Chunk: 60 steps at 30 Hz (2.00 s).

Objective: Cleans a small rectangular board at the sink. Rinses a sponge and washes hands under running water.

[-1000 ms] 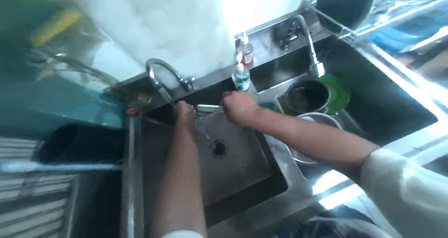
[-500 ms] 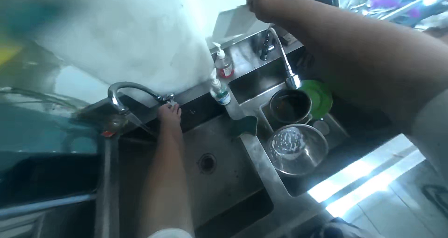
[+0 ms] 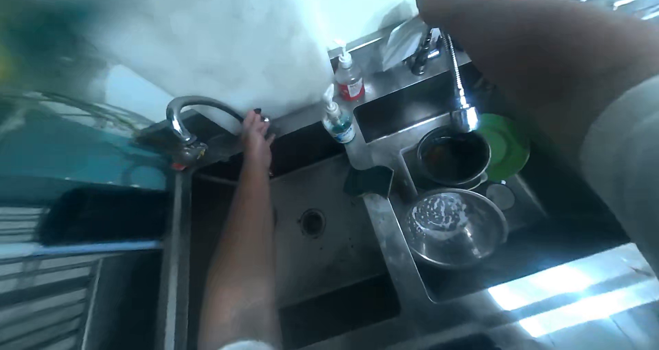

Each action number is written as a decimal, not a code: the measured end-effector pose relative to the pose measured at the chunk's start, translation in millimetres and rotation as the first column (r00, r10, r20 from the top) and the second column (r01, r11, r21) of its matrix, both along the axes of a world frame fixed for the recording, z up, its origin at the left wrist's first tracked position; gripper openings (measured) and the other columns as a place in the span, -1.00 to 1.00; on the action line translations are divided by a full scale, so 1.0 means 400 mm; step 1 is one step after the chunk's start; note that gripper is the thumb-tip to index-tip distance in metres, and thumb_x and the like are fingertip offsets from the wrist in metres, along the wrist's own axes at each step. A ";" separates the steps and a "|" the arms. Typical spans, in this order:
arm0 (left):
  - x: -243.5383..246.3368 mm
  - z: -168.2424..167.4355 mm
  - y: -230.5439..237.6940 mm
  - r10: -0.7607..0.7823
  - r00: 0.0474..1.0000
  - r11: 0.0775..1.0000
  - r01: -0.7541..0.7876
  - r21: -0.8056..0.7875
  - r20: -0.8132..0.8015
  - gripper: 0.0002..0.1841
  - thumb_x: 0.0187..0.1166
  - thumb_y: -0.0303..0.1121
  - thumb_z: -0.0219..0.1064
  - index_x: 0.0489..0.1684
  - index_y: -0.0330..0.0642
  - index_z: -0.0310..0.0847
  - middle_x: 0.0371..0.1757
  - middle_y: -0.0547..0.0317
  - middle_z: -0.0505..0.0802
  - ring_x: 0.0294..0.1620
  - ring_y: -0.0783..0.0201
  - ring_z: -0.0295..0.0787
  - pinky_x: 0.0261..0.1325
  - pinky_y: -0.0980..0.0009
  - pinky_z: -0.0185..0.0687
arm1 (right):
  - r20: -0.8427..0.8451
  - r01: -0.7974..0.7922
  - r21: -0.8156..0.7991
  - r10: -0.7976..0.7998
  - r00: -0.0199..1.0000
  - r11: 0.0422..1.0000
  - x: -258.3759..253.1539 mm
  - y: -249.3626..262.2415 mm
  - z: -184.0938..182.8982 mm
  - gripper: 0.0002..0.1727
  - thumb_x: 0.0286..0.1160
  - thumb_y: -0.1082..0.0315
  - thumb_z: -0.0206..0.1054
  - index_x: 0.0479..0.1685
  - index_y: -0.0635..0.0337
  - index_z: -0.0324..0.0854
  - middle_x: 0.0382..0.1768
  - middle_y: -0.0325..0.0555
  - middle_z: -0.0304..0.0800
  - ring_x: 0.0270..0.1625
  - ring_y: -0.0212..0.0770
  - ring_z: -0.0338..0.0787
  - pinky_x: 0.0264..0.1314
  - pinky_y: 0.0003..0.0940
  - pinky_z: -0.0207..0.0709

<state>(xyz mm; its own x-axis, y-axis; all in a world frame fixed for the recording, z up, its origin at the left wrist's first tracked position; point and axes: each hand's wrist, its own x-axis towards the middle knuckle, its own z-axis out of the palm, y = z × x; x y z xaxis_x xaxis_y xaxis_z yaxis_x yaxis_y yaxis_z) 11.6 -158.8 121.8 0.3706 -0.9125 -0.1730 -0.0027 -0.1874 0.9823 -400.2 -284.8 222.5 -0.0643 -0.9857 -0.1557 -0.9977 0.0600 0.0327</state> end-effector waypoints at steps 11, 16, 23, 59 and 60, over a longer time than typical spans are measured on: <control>-0.025 0.016 0.209 -0.527 0.719 0.839 0.357 0.410 0.452 -0.51 0.77 -0.52 0.10 0.70 -0.27 0.30 0.67 -0.23 0.50 0.55 -0.10 0.56 0.52 -0.01 0.51 | 0.099 -0.165 0.120 0.154 0.983 0.979 0.145 0.220 0.084 -0.69 0.42 0.43 0.48 -0.09 0.59 0.63 0.07 0.59 0.69 0.25 0.57 0.67 0.14 0.62 0.42; -0.011 0.009 0.040 -0.447 0.552 0.895 0.281 0.347 0.704 -0.37 0.61 -0.58 0.18 0.75 -0.35 0.20 0.85 -0.32 0.13 0.70 -0.22 0.35 0.62 -0.06 0.42 | 0.366 -0.594 0.260 0.491 0.790 0.761 0.317 0.541 -0.138 -0.59 0.39 0.16 0.59 0.18 0.12 0.77 0.14 0.16 0.80 0.22 0.28 0.78 0.17 0.39 0.64; -0.007 0.006 -0.090 -0.491 0.251 0.871 0.105 0.481 0.834 -0.13 0.48 -0.50 0.36 0.86 -0.36 -0.04 0.90 -0.26 0.04 0.65 -0.38 0.40 0.48 -0.34 0.47 | 0.321 -0.555 0.371 0.458 0.829 0.745 0.418 0.564 -0.350 -0.34 0.27 0.27 0.66 0.44 0.21 0.61 0.51 0.25 0.52 0.51 0.33 0.56 0.44 0.32 0.48; 0.168 -0.272 1.087 0.011 0.478 0.996 -0.086 0.035 0.878 -0.70 0.49 -0.43 0.18 -0.04 -0.31 0.85 0.13 -0.19 0.87 0.22 -0.22 0.79 0.36 -0.15 0.57 | 0.562 -0.229 0.742 -0.771 -0.299 0.630 1.080 0.456 -0.493 -0.41 0.61 -0.28 -0.12 0.14 -0.05 0.56 -0.09 -0.07 0.74 -0.12 -0.10 0.75 -0.21 -0.07 0.63; 0.168 -0.276 1.088 0.027 0.464 0.997 -0.076 0.010 0.885 -0.70 0.48 -0.43 0.18 -0.07 -0.30 0.85 0.11 -0.17 0.88 0.20 -0.20 0.80 0.34 -0.13 0.58 | 0.550 -0.254 0.748 -0.787 -0.278 0.613 1.079 0.462 -0.491 -0.39 0.60 -0.32 -0.11 0.17 -0.06 0.56 -0.07 -0.07 0.75 -0.10 -0.10 0.76 -0.19 -0.07 0.65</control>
<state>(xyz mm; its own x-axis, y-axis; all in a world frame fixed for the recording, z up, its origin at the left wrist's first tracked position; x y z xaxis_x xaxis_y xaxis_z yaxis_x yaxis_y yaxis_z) 78.8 276.3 11.3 0.3942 -0.8875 0.2385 -0.8539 -0.2577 0.4522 31.4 -100.1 26.3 0.4125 -0.5640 -0.7154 0.2322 0.8244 -0.5161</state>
